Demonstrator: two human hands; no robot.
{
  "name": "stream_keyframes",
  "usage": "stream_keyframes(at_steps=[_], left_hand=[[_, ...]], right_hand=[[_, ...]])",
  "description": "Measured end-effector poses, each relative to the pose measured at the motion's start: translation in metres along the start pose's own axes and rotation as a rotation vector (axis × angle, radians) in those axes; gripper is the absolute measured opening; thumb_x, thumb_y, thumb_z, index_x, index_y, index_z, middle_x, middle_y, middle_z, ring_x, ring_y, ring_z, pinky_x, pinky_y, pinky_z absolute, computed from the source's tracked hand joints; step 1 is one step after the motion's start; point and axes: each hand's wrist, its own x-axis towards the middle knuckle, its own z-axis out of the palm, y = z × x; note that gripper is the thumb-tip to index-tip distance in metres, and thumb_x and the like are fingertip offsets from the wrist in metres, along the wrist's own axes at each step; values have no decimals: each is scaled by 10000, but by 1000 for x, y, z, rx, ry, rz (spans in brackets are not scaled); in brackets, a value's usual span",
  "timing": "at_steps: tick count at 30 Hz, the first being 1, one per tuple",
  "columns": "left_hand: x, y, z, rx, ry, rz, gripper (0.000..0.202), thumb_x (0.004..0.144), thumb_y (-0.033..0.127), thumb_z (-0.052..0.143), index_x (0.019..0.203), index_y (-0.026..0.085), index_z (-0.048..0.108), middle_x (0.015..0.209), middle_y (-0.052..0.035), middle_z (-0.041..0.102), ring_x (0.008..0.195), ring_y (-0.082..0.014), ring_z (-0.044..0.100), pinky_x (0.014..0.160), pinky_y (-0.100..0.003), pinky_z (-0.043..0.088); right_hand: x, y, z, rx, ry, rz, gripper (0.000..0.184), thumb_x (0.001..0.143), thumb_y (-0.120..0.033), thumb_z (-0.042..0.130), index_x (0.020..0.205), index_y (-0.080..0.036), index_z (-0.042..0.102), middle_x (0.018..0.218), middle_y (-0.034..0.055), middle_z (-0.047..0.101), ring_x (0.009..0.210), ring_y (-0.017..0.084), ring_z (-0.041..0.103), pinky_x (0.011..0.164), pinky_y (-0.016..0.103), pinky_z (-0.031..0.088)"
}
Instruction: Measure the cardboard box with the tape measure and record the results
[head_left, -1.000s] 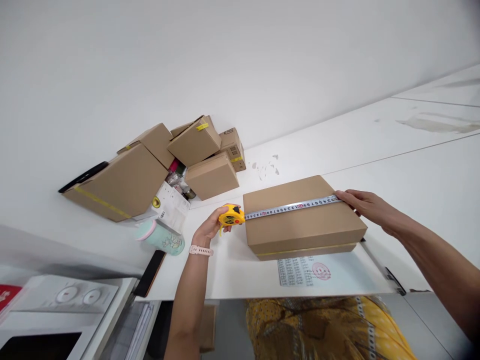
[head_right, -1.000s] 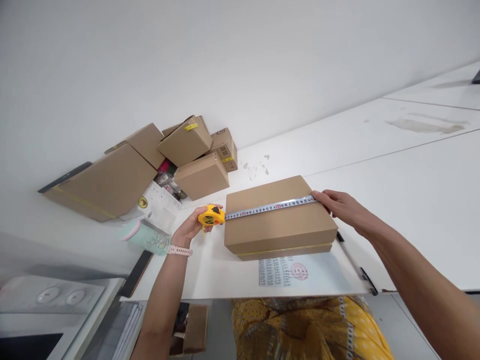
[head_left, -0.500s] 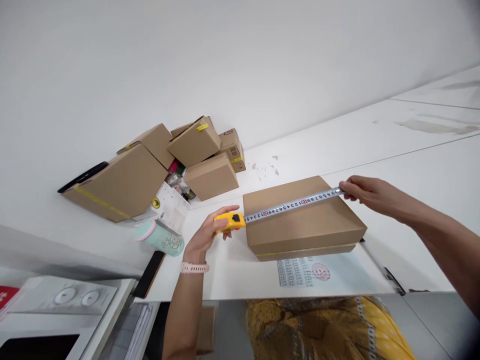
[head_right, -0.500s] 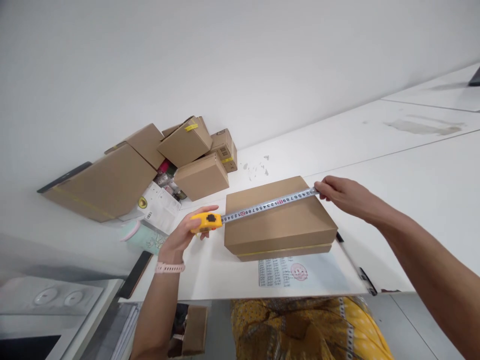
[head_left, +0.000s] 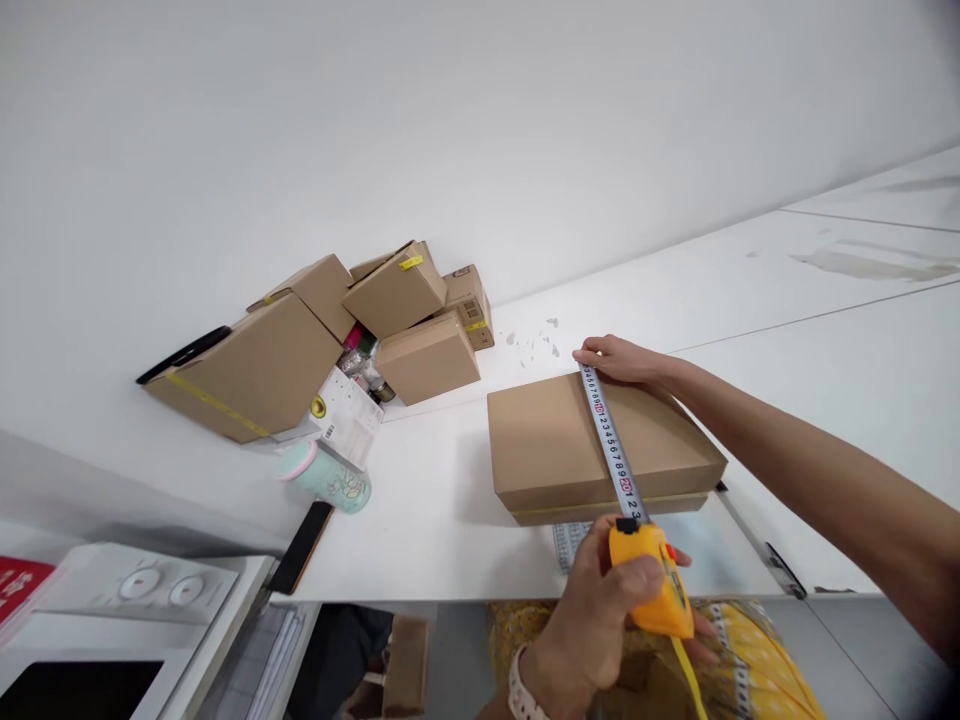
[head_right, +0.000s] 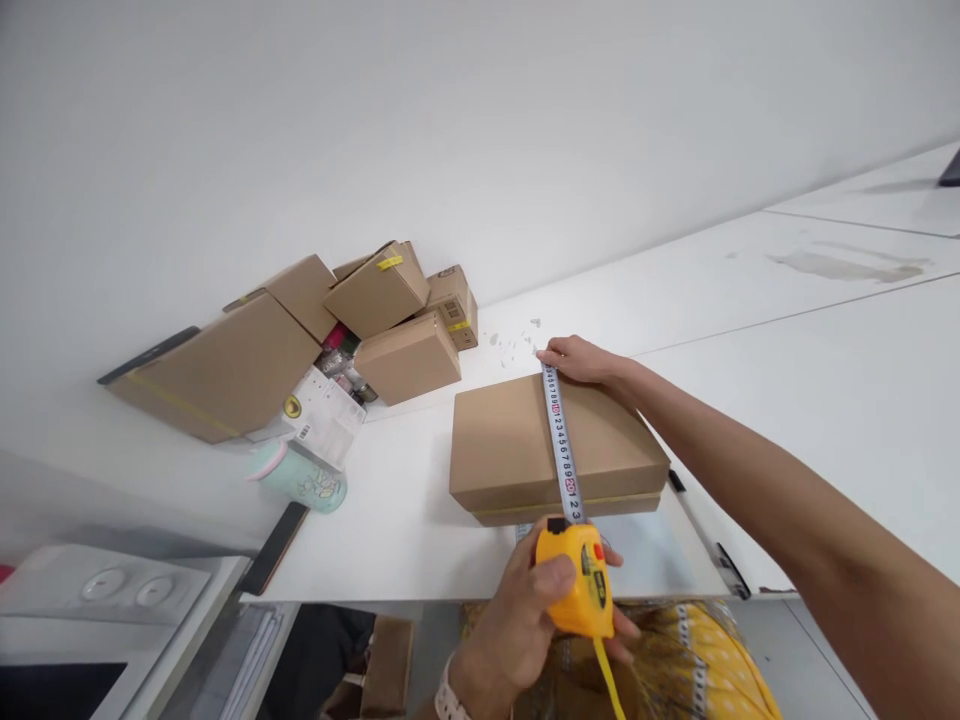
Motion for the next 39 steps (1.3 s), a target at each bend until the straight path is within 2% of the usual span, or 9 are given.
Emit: stream_keyframes(at_steps=[11,19,21,24,27,30,32,36,39], left_hand=[[7,-40,18,-123,77,71,633,638,583,881,1022,227,525,1062,-60,653,507,-134,674,485,-291,583],[7,-25,25,-101,29,42,599,678,578,871,1016,234,516,1075,-56,630,573,-153,704,518,-300,596],[-2,-18,19,-80,20,33,614,670,578,876,1061,240,544,1114,-71,640,606,-168,715,539,-317,605],[-28,0,-3,45,56,125,739,601,569,927,1191,279,590,1257,-108,631,711,-207,740,597,-338,624],[-57,21,-36,270,327,399,898,581,610,938,1347,324,566,1299,-122,636,855,-271,741,700,-374,641],[-69,32,-68,428,615,474,820,671,616,886,1363,334,549,1378,-116,604,899,-280,731,747,-403,638],[-65,32,-83,424,684,435,744,712,624,851,1323,321,555,1378,-109,599,880,-261,730,753,-408,631],[-50,35,-93,356,630,406,764,698,652,848,1289,287,533,1138,-68,652,844,-256,731,719,-381,620],[-41,55,-91,371,572,452,805,664,637,874,1294,285,516,1244,-82,634,816,-238,728,679,-360,619]], right_hand=[[-3,6,6,-7,-61,0,374,897,-587,555,777,-244,642,878,43,746,830,235,647,736,355,440],[-3,2,8,70,-49,26,417,871,-619,623,725,-228,616,811,44,710,792,231,622,737,367,445],[-7,6,5,228,68,14,457,876,-669,615,768,-225,640,860,59,718,827,236,632,764,376,477],[-30,19,-3,568,478,28,502,909,-707,568,887,-218,678,989,93,724,919,238,657,848,393,530],[-81,40,-4,696,755,158,486,941,-671,559,922,-207,703,958,110,710,936,249,669,864,401,561],[-140,59,12,572,672,294,501,981,-669,486,949,-234,732,995,114,719,983,281,675,856,407,566],[-169,65,29,572,532,306,546,984,-716,410,1086,-292,736,1050,101,726,1025,301,679,869,417,573],[-183,58,46,467,411,188,552,976,-718,397,1363,-411,643,1207,71,688,1116,313,657,948,449,560],[-167,40,33,362,467,91,543,942,-692,496,1374,-397,644,1247,81,636,1149,307,631,971,441,554]])
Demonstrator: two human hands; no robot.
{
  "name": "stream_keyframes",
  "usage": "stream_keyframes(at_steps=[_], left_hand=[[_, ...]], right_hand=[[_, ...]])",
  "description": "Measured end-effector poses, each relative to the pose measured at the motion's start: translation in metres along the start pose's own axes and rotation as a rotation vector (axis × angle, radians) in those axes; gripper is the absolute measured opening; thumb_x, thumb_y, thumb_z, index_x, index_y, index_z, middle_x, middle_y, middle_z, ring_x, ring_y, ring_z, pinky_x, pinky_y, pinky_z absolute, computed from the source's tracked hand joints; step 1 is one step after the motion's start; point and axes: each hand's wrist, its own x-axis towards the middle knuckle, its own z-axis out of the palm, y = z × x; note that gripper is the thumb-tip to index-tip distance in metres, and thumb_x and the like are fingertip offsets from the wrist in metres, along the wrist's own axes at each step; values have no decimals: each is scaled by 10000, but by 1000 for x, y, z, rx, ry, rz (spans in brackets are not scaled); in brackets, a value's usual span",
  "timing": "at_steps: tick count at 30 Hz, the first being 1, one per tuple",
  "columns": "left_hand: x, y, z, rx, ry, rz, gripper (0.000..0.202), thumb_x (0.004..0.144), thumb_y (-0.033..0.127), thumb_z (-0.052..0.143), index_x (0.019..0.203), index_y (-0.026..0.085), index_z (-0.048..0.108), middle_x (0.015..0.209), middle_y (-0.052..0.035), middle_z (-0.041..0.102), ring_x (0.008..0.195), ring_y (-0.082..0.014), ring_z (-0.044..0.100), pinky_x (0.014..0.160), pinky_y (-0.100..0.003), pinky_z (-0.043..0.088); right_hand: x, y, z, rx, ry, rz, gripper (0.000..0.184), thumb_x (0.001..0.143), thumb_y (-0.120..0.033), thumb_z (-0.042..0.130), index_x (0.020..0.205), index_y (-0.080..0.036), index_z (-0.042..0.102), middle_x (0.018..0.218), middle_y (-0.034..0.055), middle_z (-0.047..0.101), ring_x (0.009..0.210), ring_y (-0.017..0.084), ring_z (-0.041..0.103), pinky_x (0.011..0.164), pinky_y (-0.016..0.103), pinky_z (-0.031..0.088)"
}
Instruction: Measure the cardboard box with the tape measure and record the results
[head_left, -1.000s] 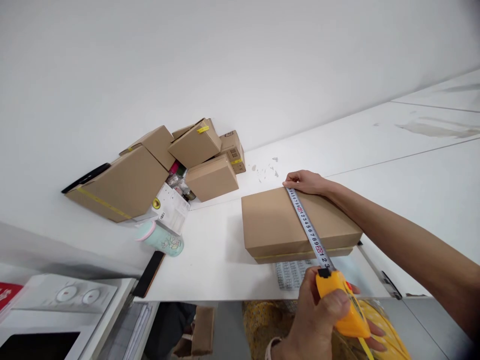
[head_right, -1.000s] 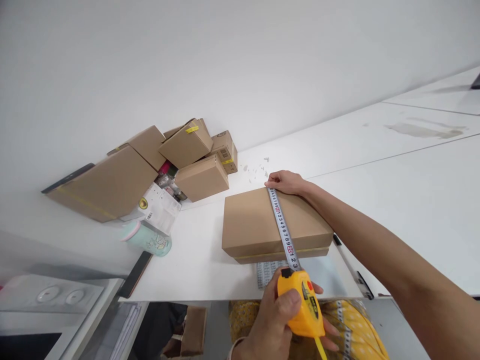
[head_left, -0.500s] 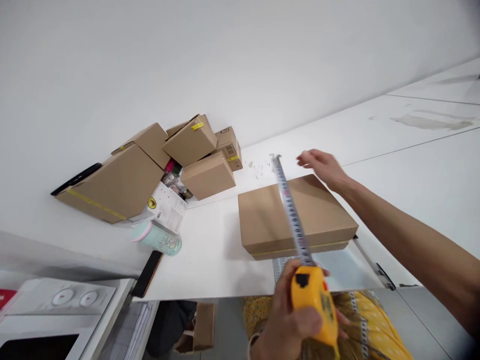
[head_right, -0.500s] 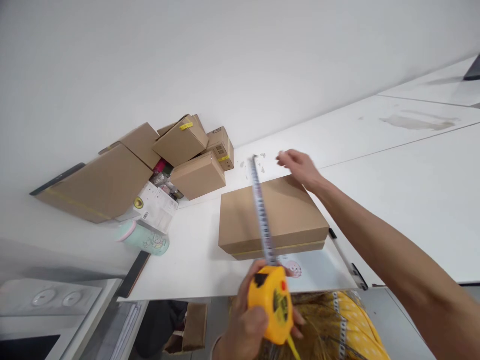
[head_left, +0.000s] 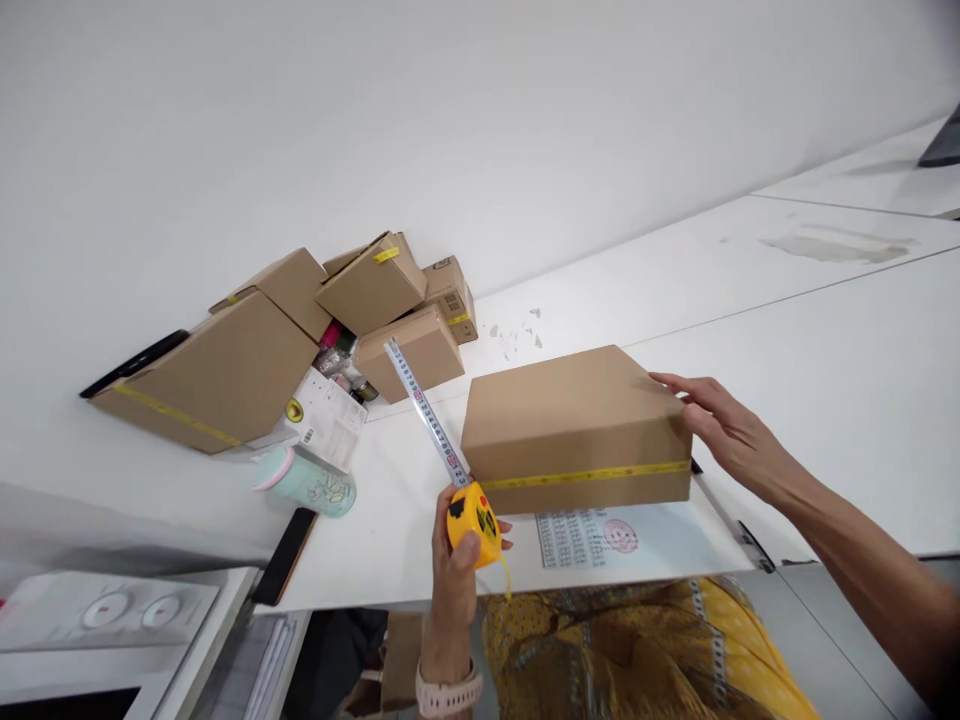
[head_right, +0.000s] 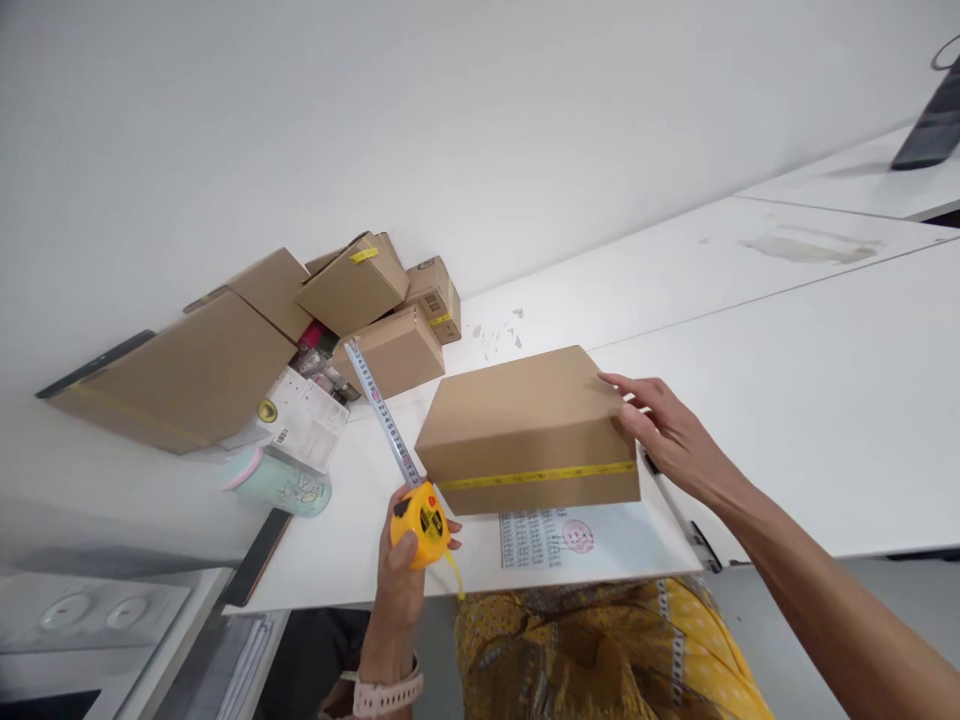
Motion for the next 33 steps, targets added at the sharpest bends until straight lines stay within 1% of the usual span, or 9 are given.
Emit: stream_keyframes(at_steps=[3,7,12,14,18,21,24,28,33], left_hand=[[24,23,1,9,-61,78,791,668,609,872,1301,289,521,1377,-102,597,806,-226,726,658,-353,618],[48,43,7,36,-88,128,679,717,579,832,1256,275,554,1442,-109,570,835,-228,727,673,-358,620],[22,46,23,117,-42,184,765,715,590,850,1338,306,509,1519,-132,523,860,-238,711,674,-358,626],[-3,36,31,82,-128,143,816,673,611,880,1345,317,523,1509,-135,526,830,-235,709,634,-346,623],[-41,-12,46,-131,-432,-225,817,553,611,939,1227,303,596,1446,-144,546,742,-222,729,542,-320,610],[-52,-54,56,-209,-483,-344,865,466,540,991,1195,313,584,1374,-131,588,655,-188,721,515,-304,599],[-57,-79,62,-239,-464,-363,881,454,575,991,1192,312,588,1287,-127,621,633,-167,707,505,-277,583],[-61,-88,66,-212,-440,-320,838,486,649,954,1152,263,620,1157,-134,645,635,-161,694,500,-253,574],[-64,-81,68,-191,-466,-332,908,516,603,960,1269,302,551,1262,-106,631,678,-146,707,534,-238,585]], right_hand=[[25,-26,2,-8,56,10,507,888,-678,605,1281,-367,687,1289,90,615,1113,302,635,854,403,584],[52,-43,9,10,13,106,459,882,-704,606,1130,-327,692,1151,76,712,951,286,659,731,400,560],[77,-43,14,-9,-22,118,480,882,-712,591,1072,-284,695,1122,86,734,953,294,653,755,414,540],[83,-42,14,30,-32,104,477,868,-706,617,1046,-271,693,1176,98,724,983,299,659,776,416,546],[81,-42,14,118,-53,90,474,867,-708,630,1044,-270,668,1204,87,721,1008,296,672,770,404,554],[74,-43,13,115,-48,78,474,874,-708,623,1062,-275,665,1180,85,728,996,295,675,745,398,554],[70,-43,11,93,-46,55,459,890,-693,606,1069,-274,660,1187,85,727,988,290,676,745,397,555],[75,-45,10,-37,-48,-60,373,934,-598,557,1108,-288,666,1183,83,734,976,295,669,803,444,552],[85,-51,13,-347,-80,-430,421,1013,-349,359,1315,-312,649,1148,85,734,1026,301,650,976,544,455]])
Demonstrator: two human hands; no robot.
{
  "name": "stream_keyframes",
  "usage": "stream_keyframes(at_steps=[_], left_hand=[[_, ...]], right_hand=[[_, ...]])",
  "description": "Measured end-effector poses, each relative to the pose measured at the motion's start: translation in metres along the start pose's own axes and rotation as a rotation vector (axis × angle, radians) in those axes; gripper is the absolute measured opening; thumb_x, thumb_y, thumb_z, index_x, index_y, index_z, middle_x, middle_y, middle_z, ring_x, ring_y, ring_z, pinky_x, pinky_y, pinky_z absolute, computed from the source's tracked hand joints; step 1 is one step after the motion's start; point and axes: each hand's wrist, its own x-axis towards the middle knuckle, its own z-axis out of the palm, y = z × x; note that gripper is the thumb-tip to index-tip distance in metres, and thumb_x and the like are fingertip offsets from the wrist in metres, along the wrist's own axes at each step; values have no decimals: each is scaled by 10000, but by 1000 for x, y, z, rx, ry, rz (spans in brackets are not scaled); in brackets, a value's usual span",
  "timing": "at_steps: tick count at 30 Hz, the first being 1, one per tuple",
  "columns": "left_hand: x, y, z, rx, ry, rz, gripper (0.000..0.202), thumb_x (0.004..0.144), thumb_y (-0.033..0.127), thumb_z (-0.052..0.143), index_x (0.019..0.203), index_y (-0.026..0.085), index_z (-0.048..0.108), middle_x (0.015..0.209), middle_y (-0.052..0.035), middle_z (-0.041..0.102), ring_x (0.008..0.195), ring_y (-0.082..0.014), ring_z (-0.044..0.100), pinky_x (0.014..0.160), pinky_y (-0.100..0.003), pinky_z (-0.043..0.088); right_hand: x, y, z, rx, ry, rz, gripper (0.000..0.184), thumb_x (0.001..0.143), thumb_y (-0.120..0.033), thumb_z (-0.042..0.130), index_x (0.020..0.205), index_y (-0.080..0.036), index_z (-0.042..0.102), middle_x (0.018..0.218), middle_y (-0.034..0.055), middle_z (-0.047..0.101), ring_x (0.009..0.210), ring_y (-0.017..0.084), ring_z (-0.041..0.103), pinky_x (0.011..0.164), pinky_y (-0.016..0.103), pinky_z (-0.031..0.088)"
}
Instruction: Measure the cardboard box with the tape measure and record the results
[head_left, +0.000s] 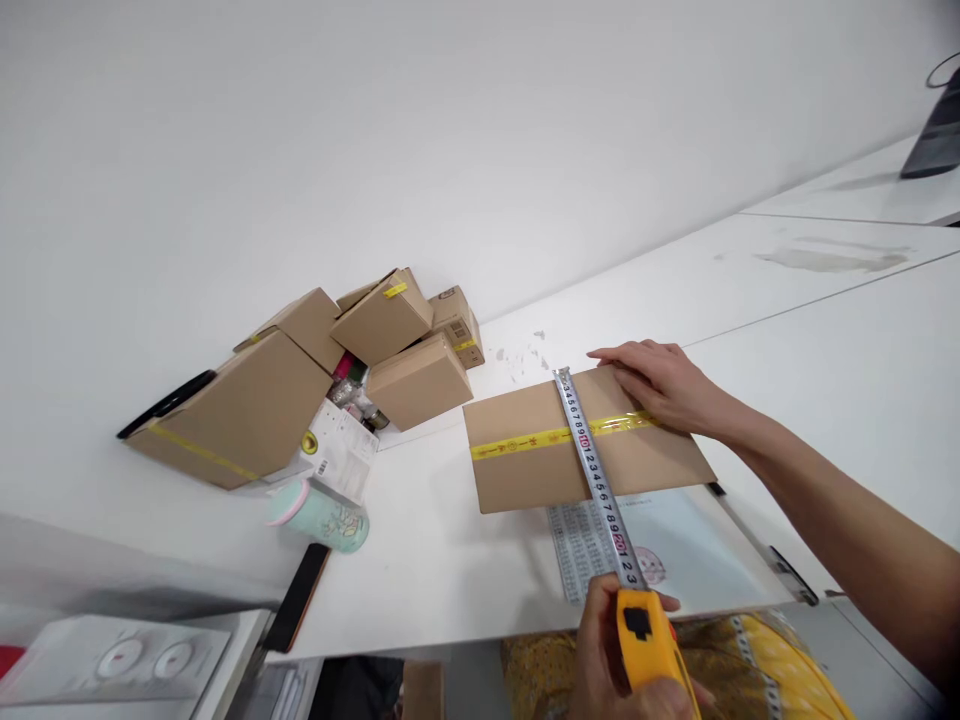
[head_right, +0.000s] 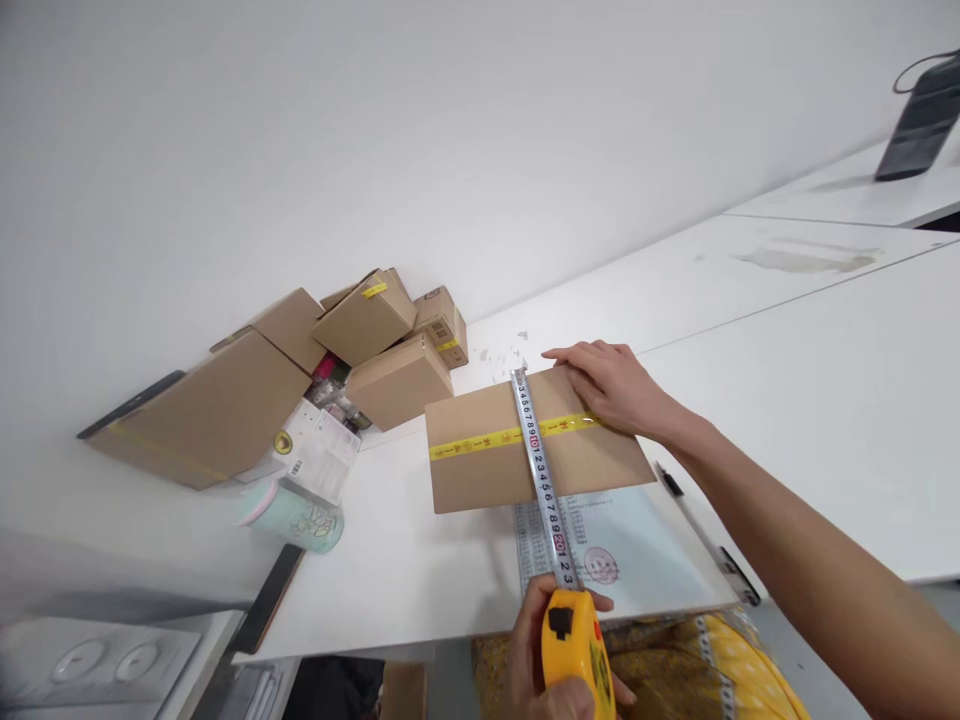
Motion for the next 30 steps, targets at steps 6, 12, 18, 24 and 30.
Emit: stream_keyframes(at_steps=[6,12,18,24,30], left_hand=[[-7,3,3,-17,-8,-46,945,554,554,963,1345,322,500,1327,-103,609,745,-154,718,602,-249,600],[-4,2,5,-31,-16,-97,970,497,546,988,1291,297,490,1342,-116,587,740,-166,719,609,-281,612],[-5,4,9,-18,-19,-97,984,492,561,994,1294,288,493,1304,-109,601,755,-158,712,657,-278,595],[-7,-1,9,-25,0,-104,1044,490,575,993,1357,302,480,1290,-116,607,780,-166,698,657,-283,585],[-10,15,3,-63,-105,-23,879,485,542,985,1219,289,572,1261,-101,632,704,-165,710,575,-270,580]], right_hand=[[5,-8,8,-317,-68,-188,580,1007,-200,320,1504,-386,556,1136,120,677,1005,297,587,927,489,403],[5,-8,12,-407,-89,-191,579,1011,-192,315,1440,-420,630,1139,121,657,1010,301,556,882,457,383],[3,-11,12,-434,-59,-200,568,1021,-194,310,1417,-415,652,1134,121,654,978,286,539,859,439,382],[1,-14,11,-438,-58,-186,574,1010,-170,325,1408,-414,658,1140,121,649,1000,292,541,855,440,379],[-2,-13,12,-416,-29,-156,580,1015,-173,308,1439,-414,622,1166,118,659,1006,304,557,886,499,393]])
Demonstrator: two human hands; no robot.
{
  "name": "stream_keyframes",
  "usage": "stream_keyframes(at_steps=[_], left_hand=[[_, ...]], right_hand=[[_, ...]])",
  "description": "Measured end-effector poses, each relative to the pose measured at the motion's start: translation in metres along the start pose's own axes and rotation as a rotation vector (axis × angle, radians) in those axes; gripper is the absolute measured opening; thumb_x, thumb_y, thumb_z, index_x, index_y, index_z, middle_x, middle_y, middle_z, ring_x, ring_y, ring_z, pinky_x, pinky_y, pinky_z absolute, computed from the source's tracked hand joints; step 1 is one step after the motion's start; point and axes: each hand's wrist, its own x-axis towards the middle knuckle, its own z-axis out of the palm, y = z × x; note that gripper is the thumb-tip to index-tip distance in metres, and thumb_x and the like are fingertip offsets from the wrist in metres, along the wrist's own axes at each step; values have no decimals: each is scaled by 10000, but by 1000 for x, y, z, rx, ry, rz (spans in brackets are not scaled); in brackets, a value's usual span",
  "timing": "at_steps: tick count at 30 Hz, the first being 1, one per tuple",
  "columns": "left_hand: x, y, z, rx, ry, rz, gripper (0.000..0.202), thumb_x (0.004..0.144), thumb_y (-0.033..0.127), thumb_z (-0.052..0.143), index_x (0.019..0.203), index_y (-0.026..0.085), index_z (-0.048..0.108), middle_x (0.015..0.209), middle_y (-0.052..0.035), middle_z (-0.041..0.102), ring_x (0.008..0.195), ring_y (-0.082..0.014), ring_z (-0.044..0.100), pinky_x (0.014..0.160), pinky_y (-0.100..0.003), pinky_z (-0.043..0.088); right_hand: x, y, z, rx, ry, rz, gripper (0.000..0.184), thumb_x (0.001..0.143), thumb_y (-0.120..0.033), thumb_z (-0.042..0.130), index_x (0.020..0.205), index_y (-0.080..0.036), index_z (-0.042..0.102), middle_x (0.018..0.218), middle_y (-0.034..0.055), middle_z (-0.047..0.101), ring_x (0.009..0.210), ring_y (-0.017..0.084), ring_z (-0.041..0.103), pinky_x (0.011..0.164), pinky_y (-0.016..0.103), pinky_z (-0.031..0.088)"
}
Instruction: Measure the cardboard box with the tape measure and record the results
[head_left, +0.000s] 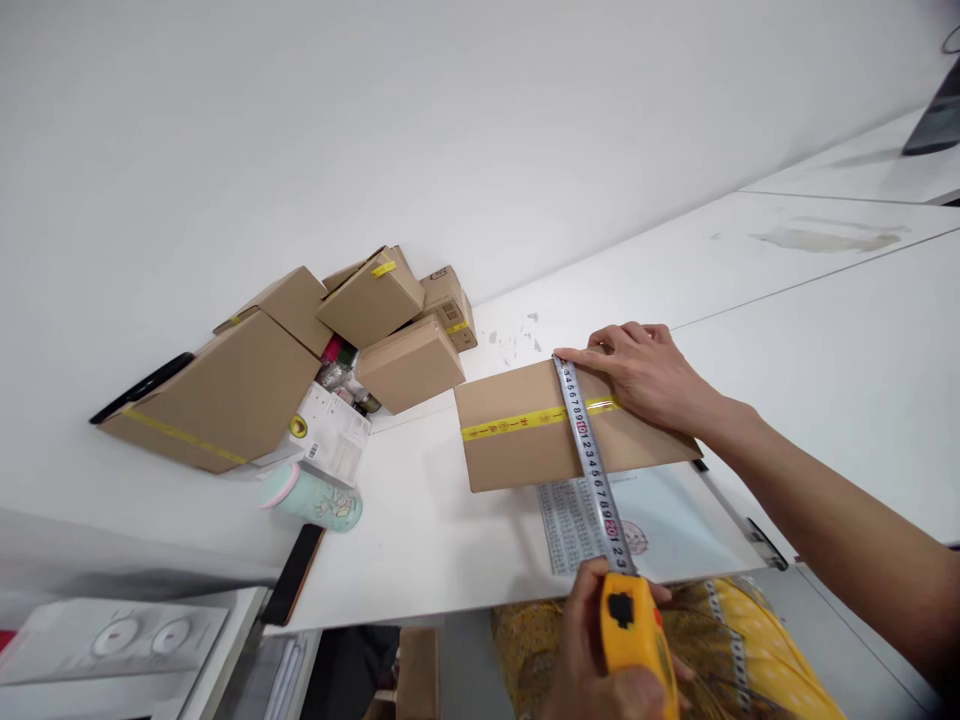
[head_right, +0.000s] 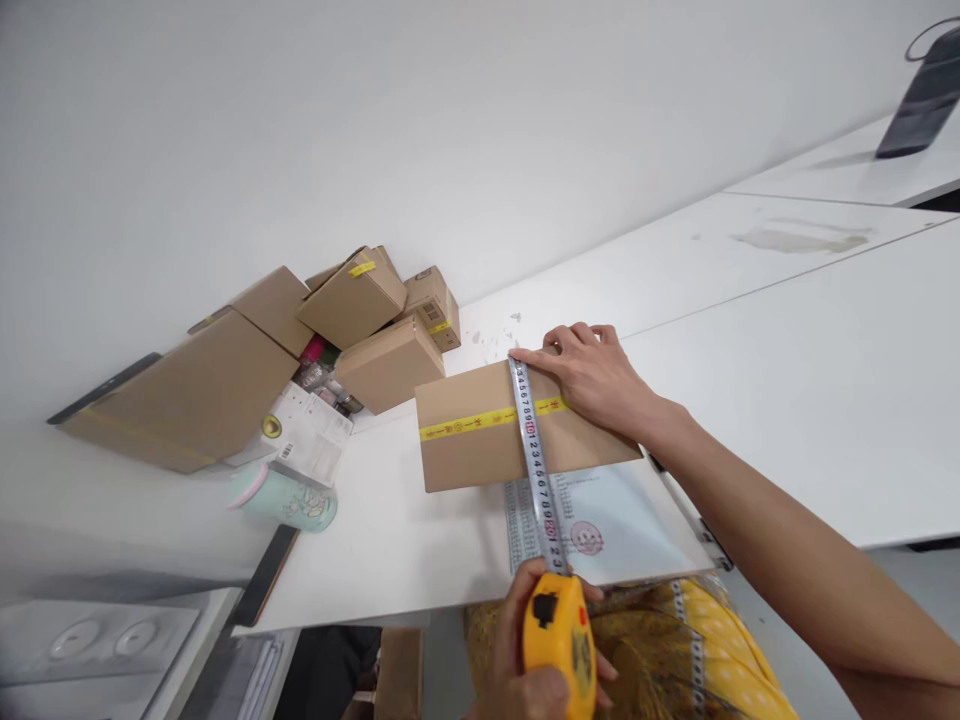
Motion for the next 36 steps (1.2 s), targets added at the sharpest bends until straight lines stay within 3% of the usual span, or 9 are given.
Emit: stream_keyframes(at_steps=[2,6,9,15,19,23,27,30,36], left_hand=[[-9,23,-4,48,50,146,840,514,613,951,1200,274,604,1261,-111,646,717,-188,718,577,-285,588],[-23,82,-25,338,422,513,823,649,680,862,1321,294,584,1514,-149,529,847,-234,731,678,-344,630],[-17,108,-51,394,531,551,706,749,638,791,1321,286,571,1510,-161,536,779,-213,734,638,-351,622],[0,111,-81,328,544,427,700,727,557,813,1303,262,544,1122,-66,661,764,-242,756,622,-329,603],[9,117,-83,369,571,470,750,659,576,840,1267,275,520,1082,-42,644,749,-232,743,624,-328,597],[28,116,-93,413,583,394,729,647,585,827,1218,266,506,989,-13,622,752,-234,735,645,-347,603],[45,99,-101,439,592,300,695,670,592,807,1201,253,515,974,-16,631,789,-240,742,677,-356,605],[51,92,-100,457,607,292,684,684,582,808,1200,236,522,952,-19,635,771,-231,733,674,-352,598],[47,140,-82,861,627,512,690,761,540,768,1318,232,503,1232,-108,658,885,-208,681,726,-321,571]], right_hand=[[-4,-2,0,60,37,42,573,1030,-203,287,1499,-380,565,1173,127,661,1011,313,563,878,509,425],[-22,-12,-4,255,133,219,547,1051,-386,328,1575,-300,463,1193,146,653,1099,339,590,924,529,497],[-41,-17,-7,313,132,471,697,986,-611,457,1592,-270,424,1350,170,624,1115,369,639,905,525,543],[-69,-19,-16,451,25,662,746,915,-722,537,1518,-285,484,1098,129,757,769,315,715,700,477,587],[-69,-22,-3,640,164,507,703,927,-644,599,1523,-316,424,1380,149,663,1019,332,724,811,479,615],[-70,-15,40,795,240,370,640,945,-576,628,1487,-323,399,1623,142,453,1368,332,565,1062,522,529],[-81,0,79,877,207,395,577,939,-533,670,1410,-292,441,1643,162,427,1406,318,540,1120,547,475],[-89,3,85,843,214,417,505,946,-490,669,1364,-276,479,1621,161,461,1354,312,587,1107,556,483],[-116,11,70,499,371,621,400,966,-443,582,1314,-248,574,1342,144,675,1193,332,665,962,548,554]])
